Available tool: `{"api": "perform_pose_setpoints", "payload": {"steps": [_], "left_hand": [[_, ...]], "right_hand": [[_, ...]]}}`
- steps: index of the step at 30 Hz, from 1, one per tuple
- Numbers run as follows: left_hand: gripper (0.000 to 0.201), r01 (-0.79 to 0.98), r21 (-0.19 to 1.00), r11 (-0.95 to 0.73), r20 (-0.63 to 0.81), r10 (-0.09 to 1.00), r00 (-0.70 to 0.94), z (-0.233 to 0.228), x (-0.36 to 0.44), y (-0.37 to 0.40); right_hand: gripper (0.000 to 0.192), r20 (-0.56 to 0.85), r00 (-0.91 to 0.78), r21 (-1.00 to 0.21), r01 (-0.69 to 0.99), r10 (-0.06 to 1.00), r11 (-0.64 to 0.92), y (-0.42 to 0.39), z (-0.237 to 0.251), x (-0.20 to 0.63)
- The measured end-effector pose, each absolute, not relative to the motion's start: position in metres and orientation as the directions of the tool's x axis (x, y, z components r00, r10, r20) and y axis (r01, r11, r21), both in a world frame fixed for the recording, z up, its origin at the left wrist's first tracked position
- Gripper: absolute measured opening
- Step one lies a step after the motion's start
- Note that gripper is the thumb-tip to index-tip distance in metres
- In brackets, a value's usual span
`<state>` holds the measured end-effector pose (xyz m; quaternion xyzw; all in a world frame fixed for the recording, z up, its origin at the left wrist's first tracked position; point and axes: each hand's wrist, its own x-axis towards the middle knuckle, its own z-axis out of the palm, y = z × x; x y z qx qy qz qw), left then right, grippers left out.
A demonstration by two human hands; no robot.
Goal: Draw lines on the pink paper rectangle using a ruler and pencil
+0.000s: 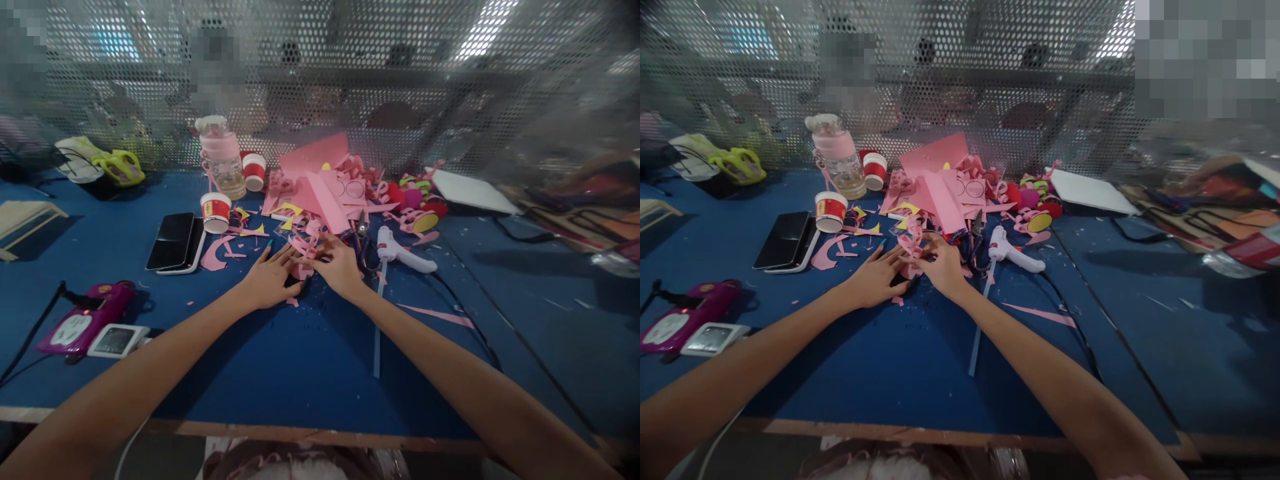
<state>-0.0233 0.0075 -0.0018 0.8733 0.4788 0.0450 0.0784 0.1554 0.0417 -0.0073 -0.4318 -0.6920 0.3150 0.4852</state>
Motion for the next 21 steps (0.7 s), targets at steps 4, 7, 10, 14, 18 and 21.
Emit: {"api": "perform_pose_setpoints", "payload": {"steps": [4, 7, 10, 14, 18, 21], "left_hand": [[0.063, 0.830, 0.182, -0.527, 0.001, 0.845, 0.535, -0.0016, -0.0227, 0.0076], [0.064, 0.833, 0.183, -0.523, -0.004, 0.847, 0.532, -0.0009, -0.0223, 0.0074], [0.065, 0.834, 0.184, -0.520, -0.011, 0.847, 0.531, -0.0002, -0.0224, 0.0072], [0.065, 0.834, 0.180, -0.521, -0.019, 0.846, 0.533, 0.0001, -0.0225, 0.0074], [0.065, 0.835, 0.176, -0.521, -0.015, 0.847, 0.531, -0.0005, -0.0223, 0.0075], [0.064, 0.836, 0.179, -0.519, -0.006, 0.849, 0.529, -0.0012, -0.0227, 0.0074]], "right_hand": [[0.049, 0.406, -0.162, -0.850, 0.294, 0.899, 0.437, 0.0411, -0.0056, 0.1541], [0.047, 0.405, -0.167, -0.854, 0.282, 0.899, 0.437, 0.0402, -0.0050, 0.1530], [0.049, 0.396, -0.154, -0.866, 0.267, 0.905, 0.423, 0.0389, -0.0052, 0.1536], [0.052, 0.397, -0.157, -0.864, 0.268, 0.904, 0.426, 0.0383, -0.0064, 0.1544], [0.047, 0.404, -0.167, -0.855, 0.280, 0.899, 0.436, 0.0388, -0.0059, 0.1526], [0.045, 0.424, -0.162, -0.848, 0.275, 0.891, 0.453, 0.0382, -0.0043, 0.1523]]}}
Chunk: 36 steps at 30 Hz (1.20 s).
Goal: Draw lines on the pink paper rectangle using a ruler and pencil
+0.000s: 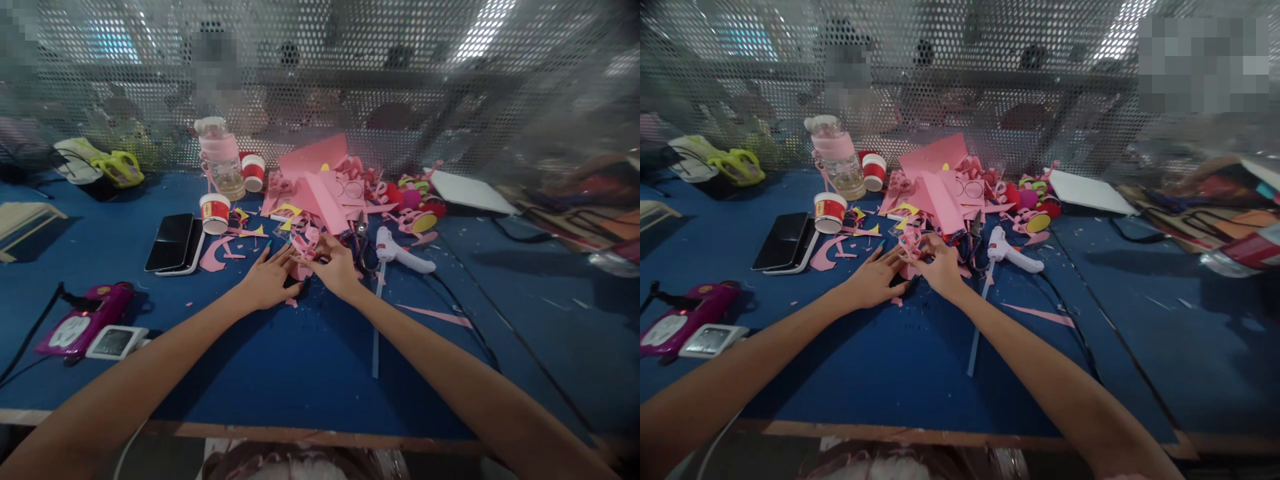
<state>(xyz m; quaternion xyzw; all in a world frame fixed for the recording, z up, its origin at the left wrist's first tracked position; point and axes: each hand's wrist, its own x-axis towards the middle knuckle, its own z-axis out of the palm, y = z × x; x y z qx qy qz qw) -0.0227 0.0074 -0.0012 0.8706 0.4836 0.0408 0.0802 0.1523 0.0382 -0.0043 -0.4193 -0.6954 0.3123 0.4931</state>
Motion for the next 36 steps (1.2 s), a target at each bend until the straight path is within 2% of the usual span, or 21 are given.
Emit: {"api": "perform_pose_setpoints", "payload": {"steps": [14, 22, 28, 36], "left_hand": [[0.061, 0.827, 0.185, -0.531, 0.016, 0.843, 0.538, -0.0034, -0.0239, 0.0079], [0.061, 0.817, 0.188, -0.544, 0.037, 0.836, 0.548, -0.0058, -0.0243, 0.0086], [0.060, 0.823, 0.191, -0.535, 0.021, 0.840, 0.542, -0.0046, -0.0238, 0.0083], [0.062, 0.826, 0.188, -0.532, 0.010, 0.842, 0.540, -0.0034, -0.0237, 0.0082]], "right_hand": [[0.045, 0.429, -0.149, -0.827, 0.331, 0.891, 0.454, 0.0374, -0.0042, 0.1556], [0.032, 0.435, -0.152, -0.815, 0.353, 0.888, 0.460, 0.0390, -0.0082, 0.1567], [0.042, 0.411, -0.185, -0.822, 0.348, 0.893, 0.451, 0.0394, -0.0086, 0.1559], [0.038, 0.426, -0.203, -0.803, 0.364, 0.882, 0.472, 0.0372, -0.0041, 0.1550]]}}
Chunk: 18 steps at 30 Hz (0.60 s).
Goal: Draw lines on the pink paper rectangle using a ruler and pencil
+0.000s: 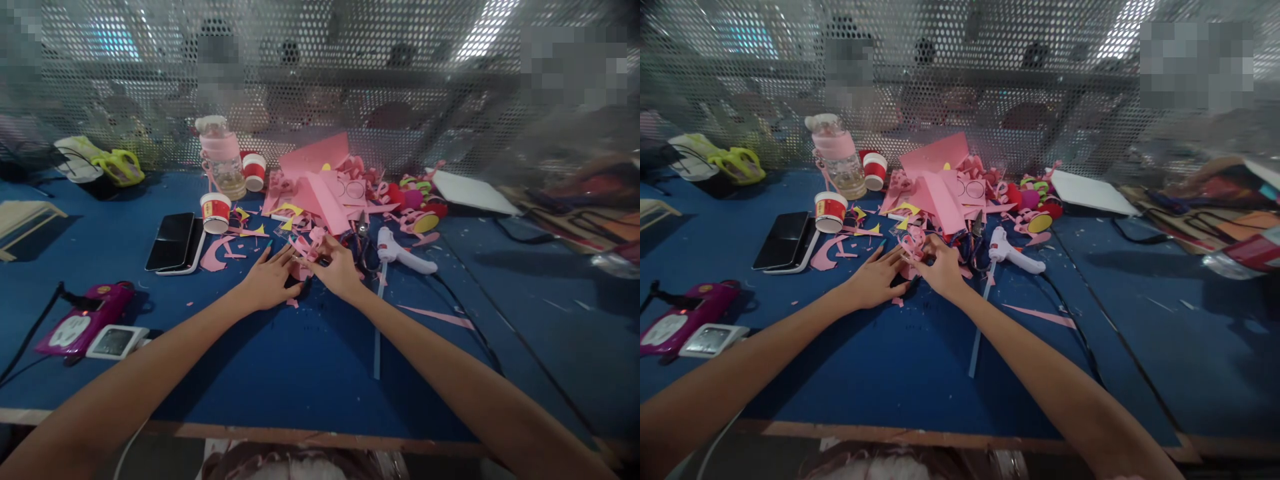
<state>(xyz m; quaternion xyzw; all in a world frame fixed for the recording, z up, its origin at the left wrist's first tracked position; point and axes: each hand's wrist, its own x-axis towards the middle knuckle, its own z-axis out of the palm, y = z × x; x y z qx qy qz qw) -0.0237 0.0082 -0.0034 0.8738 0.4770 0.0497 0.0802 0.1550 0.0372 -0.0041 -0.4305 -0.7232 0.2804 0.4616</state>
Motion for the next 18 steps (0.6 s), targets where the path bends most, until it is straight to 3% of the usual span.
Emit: {"api": "perform_pose_setpoints", "payload": {"steps": [18], "left_hand": [[0.061, 0.819, 0.229, -0.526, 0.026, 0.844, 0.535, -0.0046, -0.0232, 0.0083]], "right_hand": [[0.034, 0.451, -0.177, -0.785, 0.387, 0.875, 0.484, 0.0388, -0.0046, 0.1541]]}}
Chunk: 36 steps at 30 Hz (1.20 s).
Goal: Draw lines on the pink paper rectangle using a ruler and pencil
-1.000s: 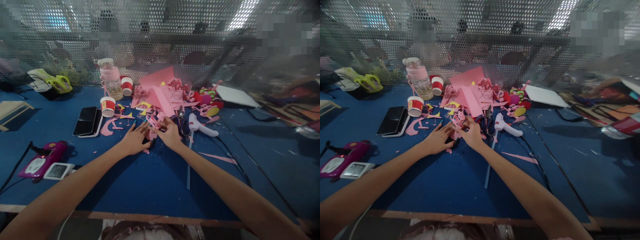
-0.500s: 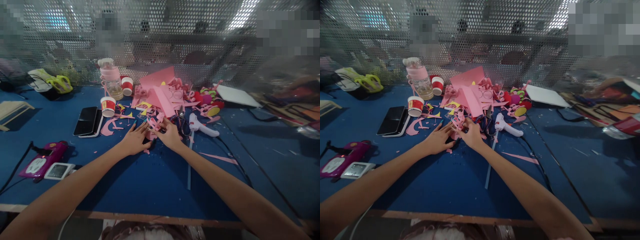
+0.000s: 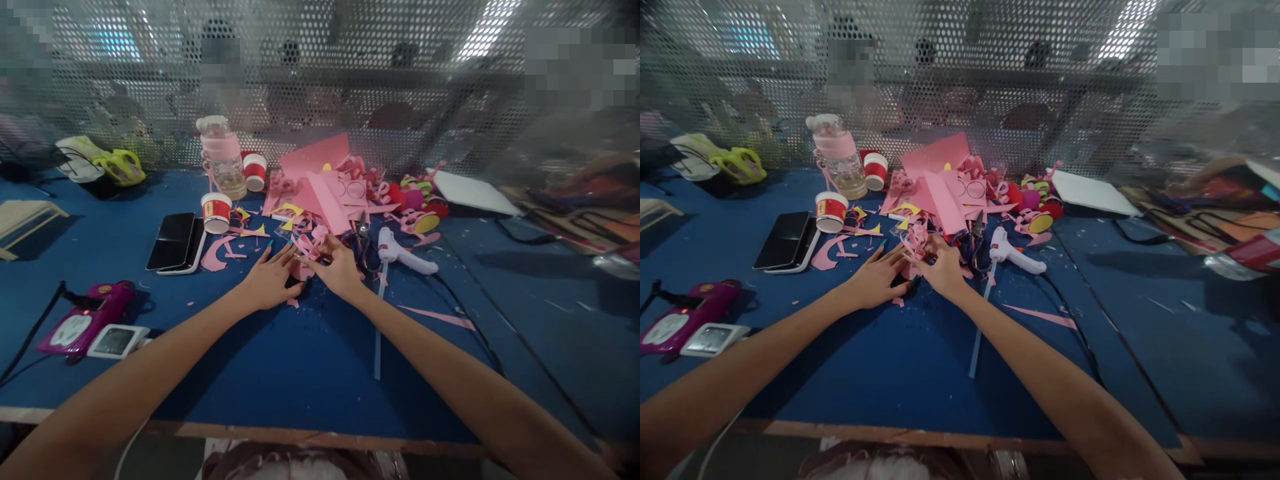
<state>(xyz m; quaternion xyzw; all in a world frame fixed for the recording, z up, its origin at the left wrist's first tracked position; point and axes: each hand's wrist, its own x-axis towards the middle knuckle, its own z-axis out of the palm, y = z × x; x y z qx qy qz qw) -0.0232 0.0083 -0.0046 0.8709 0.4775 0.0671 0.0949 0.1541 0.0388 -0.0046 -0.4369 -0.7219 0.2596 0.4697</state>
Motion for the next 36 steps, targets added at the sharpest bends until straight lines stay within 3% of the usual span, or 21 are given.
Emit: {"api": "perform_pose_setpoints", "payload": {"steps": [5, 21, 36], "left_hand": [[0.063, 0.810, 0.245, -0.532, 0.027, 0.839, 0.543, -0.0045, -0.0237, 0.0089], [0.063, 0.811, 0.255, -0.526, 0.026, 0.843, 0.538, -0.0052, -0.0236, 0.0089], [0.064, 0.814, 0.259, -0.520, 0.024, 0.846, 0.533, -0.0062, -0.0242, 0.0089]], "right_hand": [[0.041, 0.424, -0.205, -0.827, 0.310, 0.882, 0.469, 0.0388, -0.0066, 0.1537], [0.032, 0.451, -0.169, -0.769, 0.425, 0.876, 0.478, 0.0388, -0.0061, 0.1541], [0.030, 0.440, -0.201, -0.775, 0.407, 0.875, 0.483, 0.0379, -0.0072, 0.1555]]}}
